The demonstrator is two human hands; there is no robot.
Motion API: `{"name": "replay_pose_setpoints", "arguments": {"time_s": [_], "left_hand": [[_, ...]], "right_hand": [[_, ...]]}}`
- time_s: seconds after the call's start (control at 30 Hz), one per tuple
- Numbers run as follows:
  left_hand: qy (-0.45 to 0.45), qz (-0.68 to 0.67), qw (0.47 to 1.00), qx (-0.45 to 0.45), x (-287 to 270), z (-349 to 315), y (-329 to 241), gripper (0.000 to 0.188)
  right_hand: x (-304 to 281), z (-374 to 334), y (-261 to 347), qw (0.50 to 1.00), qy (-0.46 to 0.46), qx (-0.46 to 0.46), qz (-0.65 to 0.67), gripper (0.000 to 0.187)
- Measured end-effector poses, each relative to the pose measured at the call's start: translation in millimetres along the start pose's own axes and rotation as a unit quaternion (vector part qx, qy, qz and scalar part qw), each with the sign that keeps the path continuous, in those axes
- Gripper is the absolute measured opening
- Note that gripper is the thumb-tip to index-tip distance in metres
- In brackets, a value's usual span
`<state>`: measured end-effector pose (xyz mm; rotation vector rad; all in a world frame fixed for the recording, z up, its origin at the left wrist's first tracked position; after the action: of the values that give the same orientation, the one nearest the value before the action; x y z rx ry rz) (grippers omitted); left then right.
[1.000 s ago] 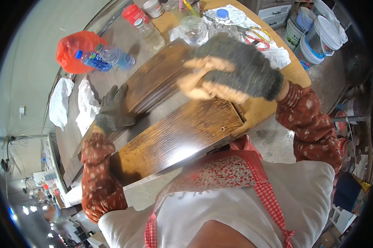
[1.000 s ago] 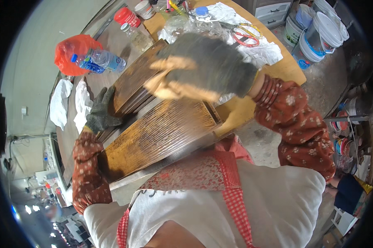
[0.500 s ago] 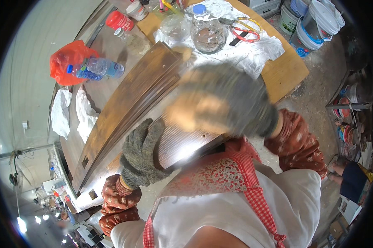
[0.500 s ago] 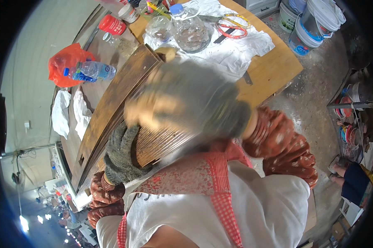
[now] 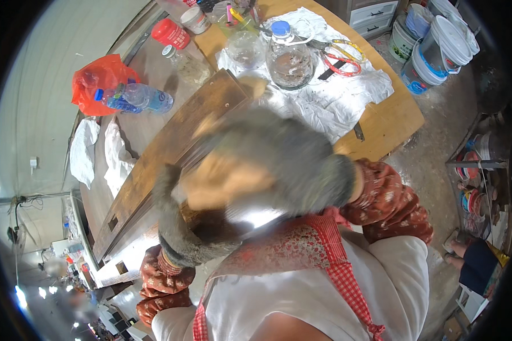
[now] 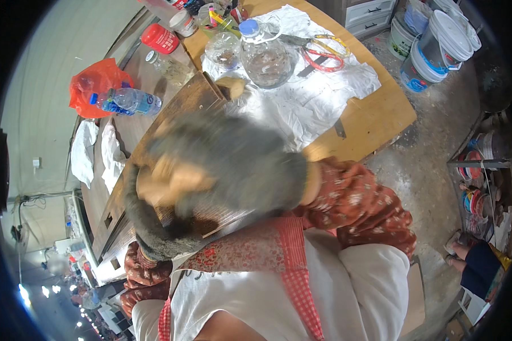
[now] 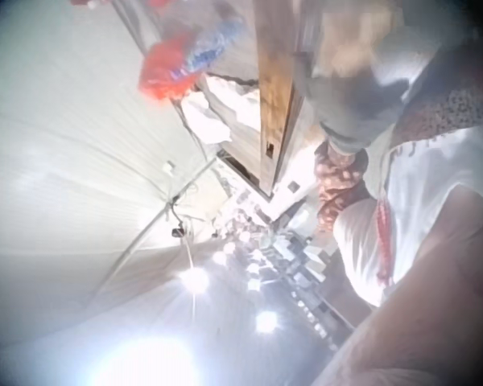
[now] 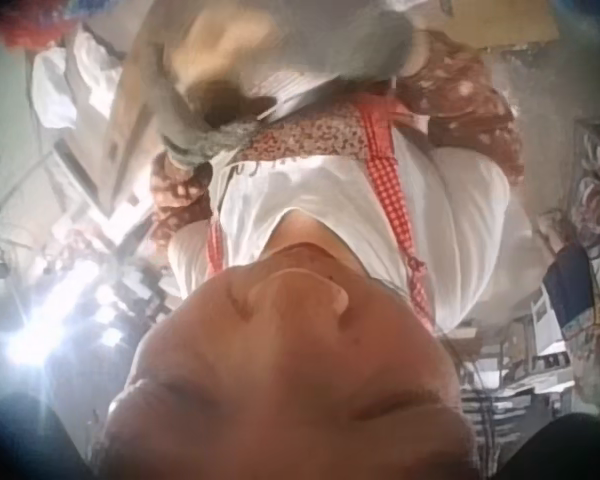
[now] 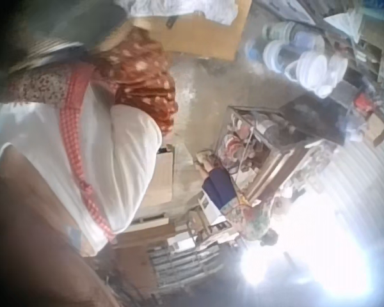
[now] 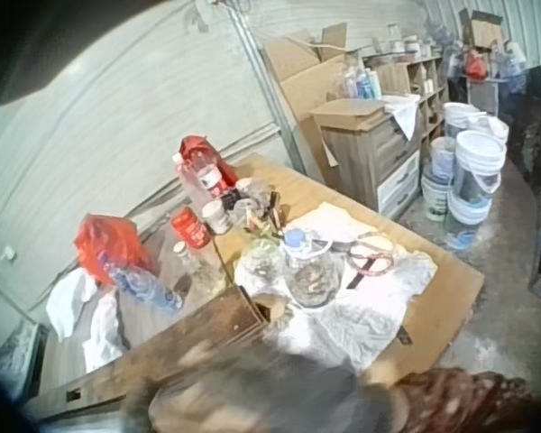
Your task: The person applies a dark wood finish to a long wooden panel using a sponge applicator. They repeatedly dip the sponge into a container of finish and spread it evenly across the panel's surface, covering both flat areas and grooves. The person works continuously along the length of the panel, ensuring consistent coverage.
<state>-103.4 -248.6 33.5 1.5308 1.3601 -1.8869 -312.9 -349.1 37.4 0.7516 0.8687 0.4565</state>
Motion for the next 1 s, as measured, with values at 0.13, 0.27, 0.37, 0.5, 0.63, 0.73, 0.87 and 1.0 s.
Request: {"name": "replay_pose_setpoints", "arguments": {"time_s": [0.13,0.27,0.37,0.5,0.63,0.73,0.87,1.0], "left_hand": [[-0.013,-0.001,0.999,0.029,-8,15,-16,0.068],[-0.017,0.056,0.998,0.019,-6,5,-20,0.074],[-0.042,0.020,0.998,0.038,2,-1,-12,0.074],[-0.079,0.088,0.993,0.024,8,-1,-18,0.074],[-0.087,0.082,0.992,0.036,8,-9,-16,0.074],[-0.096,0.062,0.993,-0.022,3,-7,-19,0.072],[-0.103,0.037,0.991,-0.075,11,-14,-10,0.070],[-0.111,0.015,0.990,-0.084,14,-5,-7,0.071]], "right_hand": [[4,13,-8,0.991,0.047,-0.044,0.115,0.065],[-31,1,-103,0.958,-0.076,0.277,-0.004,0.063],[-2,2,-155,0.917,-0.064,0.355,-0.168,0.063],[27,25,-191,0.914,-0.064,0.302,-0.262,0.052],[19,23,-185,0.909,-0.040,0.355,-0.216,0.051],[6,-1,-156,0.900,-0.030,0.405,-0.160,0.047],[5,-67,-133,0.956,-0.169,0.237,-0.021,0.064],[4,-88,-101,0.963,-0.194,0.185,0.033,0.060]]}}
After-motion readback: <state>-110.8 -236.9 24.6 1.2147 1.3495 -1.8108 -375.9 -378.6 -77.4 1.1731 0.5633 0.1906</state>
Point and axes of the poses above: each hand's wrist, its own z-axis towards the middle knuckle, its own x-axis out of the palm, y = z × x, the point moved 3 cm from there along z, towards the middle knuckle, and after that the axes turned 13 degrees about y, right-handed, at the moved point
